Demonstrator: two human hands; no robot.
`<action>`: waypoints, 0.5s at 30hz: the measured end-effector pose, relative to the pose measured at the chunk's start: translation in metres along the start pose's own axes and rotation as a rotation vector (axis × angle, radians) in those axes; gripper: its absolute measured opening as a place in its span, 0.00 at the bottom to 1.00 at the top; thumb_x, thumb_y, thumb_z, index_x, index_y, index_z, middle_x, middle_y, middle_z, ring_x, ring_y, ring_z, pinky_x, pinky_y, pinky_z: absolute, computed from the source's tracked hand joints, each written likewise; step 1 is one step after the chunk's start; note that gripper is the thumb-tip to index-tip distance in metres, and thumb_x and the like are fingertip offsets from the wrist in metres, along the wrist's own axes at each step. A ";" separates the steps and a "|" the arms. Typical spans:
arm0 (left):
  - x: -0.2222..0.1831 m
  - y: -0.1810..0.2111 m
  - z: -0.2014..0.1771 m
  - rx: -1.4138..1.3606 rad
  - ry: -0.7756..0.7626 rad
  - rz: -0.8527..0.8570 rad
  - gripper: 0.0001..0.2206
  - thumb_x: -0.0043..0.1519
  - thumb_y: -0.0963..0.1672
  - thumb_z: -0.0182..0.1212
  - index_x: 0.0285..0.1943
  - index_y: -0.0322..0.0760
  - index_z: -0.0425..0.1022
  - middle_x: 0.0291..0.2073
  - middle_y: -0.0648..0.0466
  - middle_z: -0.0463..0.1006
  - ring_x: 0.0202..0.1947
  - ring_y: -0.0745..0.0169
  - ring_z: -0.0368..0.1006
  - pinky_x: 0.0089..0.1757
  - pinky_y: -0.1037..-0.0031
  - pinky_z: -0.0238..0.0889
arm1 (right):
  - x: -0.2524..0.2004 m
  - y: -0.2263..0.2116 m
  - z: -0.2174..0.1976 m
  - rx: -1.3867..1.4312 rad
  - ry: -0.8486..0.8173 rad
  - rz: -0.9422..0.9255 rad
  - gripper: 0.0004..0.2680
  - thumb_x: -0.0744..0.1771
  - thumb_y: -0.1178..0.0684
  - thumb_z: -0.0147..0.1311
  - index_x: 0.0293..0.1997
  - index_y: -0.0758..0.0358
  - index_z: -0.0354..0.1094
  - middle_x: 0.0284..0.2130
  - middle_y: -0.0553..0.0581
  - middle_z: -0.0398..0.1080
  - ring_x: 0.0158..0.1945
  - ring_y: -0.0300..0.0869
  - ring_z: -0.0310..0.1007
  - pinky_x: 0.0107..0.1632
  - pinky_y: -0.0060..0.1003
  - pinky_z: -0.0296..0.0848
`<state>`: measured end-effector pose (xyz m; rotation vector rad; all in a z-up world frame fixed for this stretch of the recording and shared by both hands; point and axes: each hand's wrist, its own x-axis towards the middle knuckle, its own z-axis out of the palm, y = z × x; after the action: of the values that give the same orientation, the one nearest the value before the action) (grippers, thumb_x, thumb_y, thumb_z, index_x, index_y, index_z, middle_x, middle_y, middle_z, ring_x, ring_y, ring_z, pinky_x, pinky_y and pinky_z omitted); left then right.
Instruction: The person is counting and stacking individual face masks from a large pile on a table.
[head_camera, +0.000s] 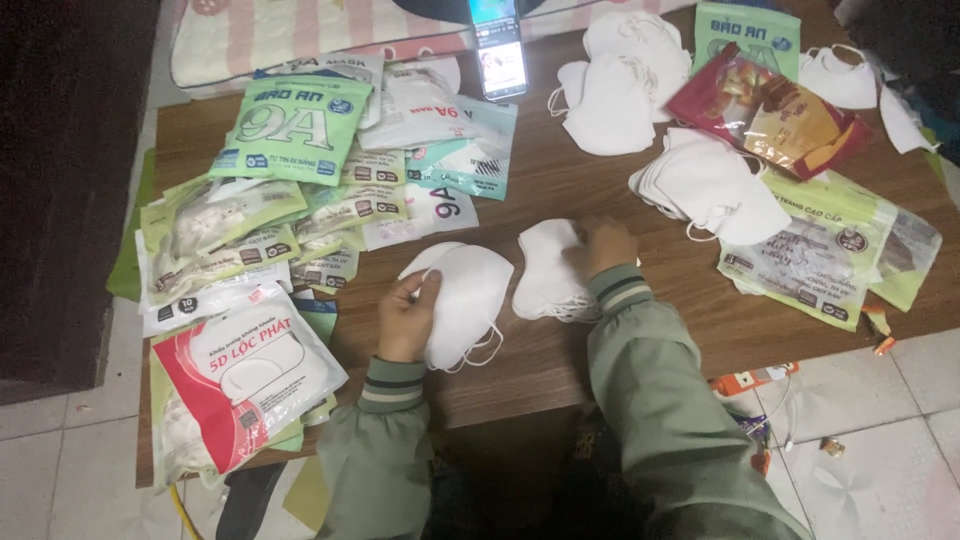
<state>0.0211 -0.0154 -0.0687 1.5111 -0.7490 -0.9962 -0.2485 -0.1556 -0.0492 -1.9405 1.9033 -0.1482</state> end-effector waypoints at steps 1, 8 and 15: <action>0.001 -0.001 0.001 -0.001 0.002 0.005 0.09 0.68 0.44 0.61 0.50 0.34 0.83 0.30 0.44 0.82 0.29 0.63 0.76 0.31 0.71 0.75 | 0.001 0.001 0.001 0.001 0.004 -0.005 0.15 0.64 0.52 0.59 0.58 0.56 0.71 0.48 0.61 0.74 0.56 0.55 0.70 0.57 0.53 0.65; 0.002 0.003 0.006 0.142 0.077 0.108 0.11 0.67 0.46 0.64 0.49 0.35 0.85 0.38 0.39 0.78 0.42 0.56 0.76 0.44 0.62 0.74 | -0.002 0.015 0.002 0.593 0.080 -0.106 0.11 0.66 0.52 0.59 0.53 0.59 0.72 0.48 0.63 0.74 0.54 0.56 0.73 0.55 0.52 0.73; 0.000 0.005 0.004 0.152 0.088 0.122 0.13 0.68 0.48 0.60 0.51 0.36 0.84 0.44 0.37 0.76 0.49 0.48 0.74 0.50 0.57 0.71 | -0.044 -0.020 -0.021 1.218 -0.169 -0.282 0.05 0.65 0.61 0.60 0.43 0.68 0.71 0.27 0.57 0.74 0.31 0.39 0.76 0.36 0.31 0.78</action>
<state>0.0177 -0.0183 -0.0640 1.6080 -0.8591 -0.7912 -0.2397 -0.1181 -0.0135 -1.2433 0.9539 -0.9337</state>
